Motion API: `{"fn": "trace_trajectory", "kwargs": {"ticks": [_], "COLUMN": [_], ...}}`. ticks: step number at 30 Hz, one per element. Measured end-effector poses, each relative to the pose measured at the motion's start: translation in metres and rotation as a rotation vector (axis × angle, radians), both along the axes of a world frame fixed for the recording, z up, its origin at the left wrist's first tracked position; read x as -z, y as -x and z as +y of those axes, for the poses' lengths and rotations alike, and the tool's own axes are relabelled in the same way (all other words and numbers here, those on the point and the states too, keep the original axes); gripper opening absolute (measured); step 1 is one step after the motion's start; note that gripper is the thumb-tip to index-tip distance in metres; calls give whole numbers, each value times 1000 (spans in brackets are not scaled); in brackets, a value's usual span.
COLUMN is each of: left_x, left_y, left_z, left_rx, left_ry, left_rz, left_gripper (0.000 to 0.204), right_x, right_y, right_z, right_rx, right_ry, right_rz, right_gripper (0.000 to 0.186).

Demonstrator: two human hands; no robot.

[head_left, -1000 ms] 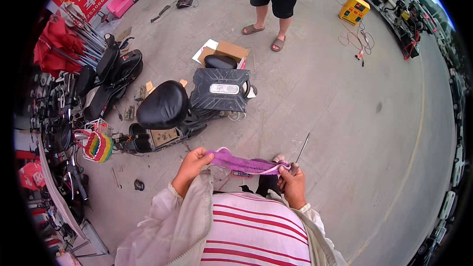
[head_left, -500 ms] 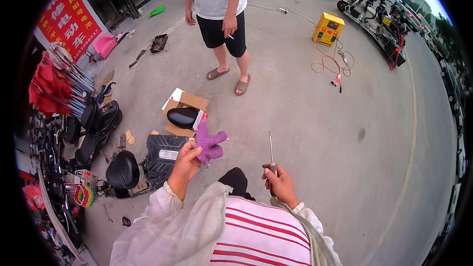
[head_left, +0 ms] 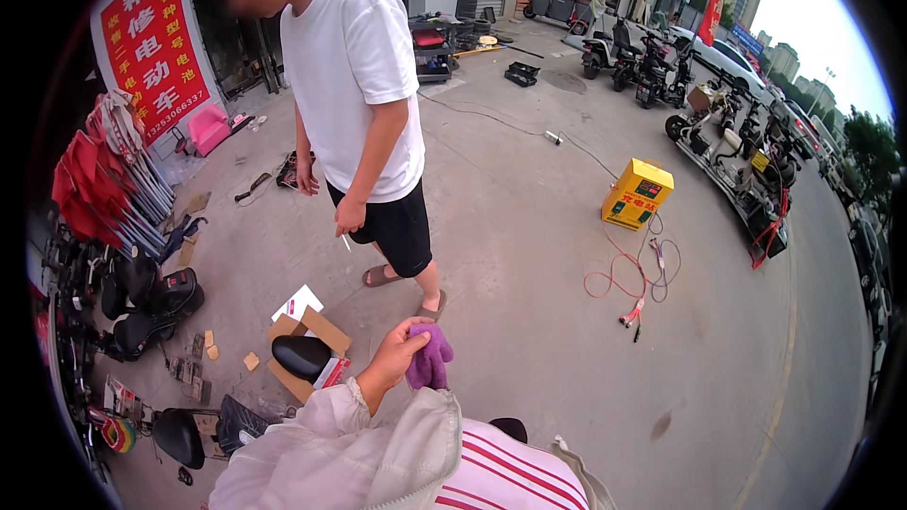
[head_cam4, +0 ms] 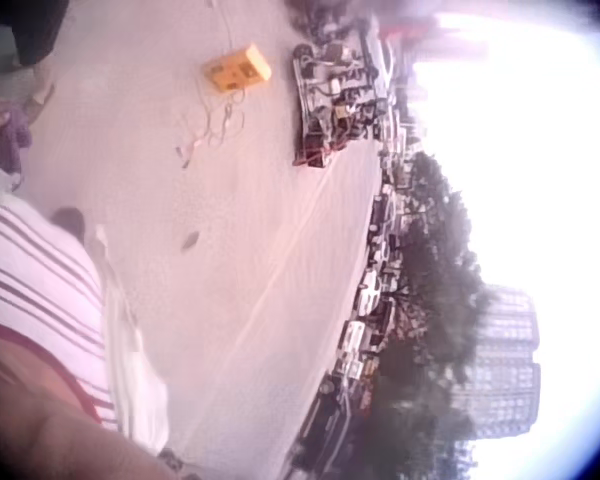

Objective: The person uses a screwdriver to adjust components on the scooter's handlebar and then uses a wrench to tighten the seat post. The person removes the seat, places it in a box, and then reattaches it.

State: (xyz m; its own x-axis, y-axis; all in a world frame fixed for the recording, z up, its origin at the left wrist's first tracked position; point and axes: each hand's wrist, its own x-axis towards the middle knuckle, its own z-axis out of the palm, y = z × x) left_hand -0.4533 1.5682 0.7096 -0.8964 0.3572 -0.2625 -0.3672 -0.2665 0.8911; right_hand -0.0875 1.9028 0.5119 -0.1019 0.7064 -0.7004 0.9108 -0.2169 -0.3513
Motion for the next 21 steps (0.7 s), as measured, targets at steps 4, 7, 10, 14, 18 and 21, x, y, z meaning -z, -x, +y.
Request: {"fn": "trace_trajectory", "kwargs": {"ticks": [4, 7, 10, 14, 18, 21], "left_x": [8, 27, 33, 66, 80, 132], "left_y": [92, 151, 191, 246, 283, 331], "left_z": [68, 104, 126, 128, 132, 124], "left_rx": [-27, -126, -272, -487, -695, -845], "left_ry": [66, 155, 250, 334, 355, 162], "left_rz": [96, 103, -40, -10, -26, -100], "left_gripper": [27, 26, 30, 35, 33, 23], "right_x": [22, 32, 36, 28, -36, -67], "right_y": [97, 180, 273, 416, 617, 740], "right_z": [56, 110, 178, 276, 313, 330], "right_rx": [-36, -116, -212, -353, -481, -622], "right_ry": [92, 121, 117, 19, -89, -90], "right_rz": [-46, -49, -21, 120, 521, 597], "right_gripper": [23, 23, 22, 21, 21, 20]}}
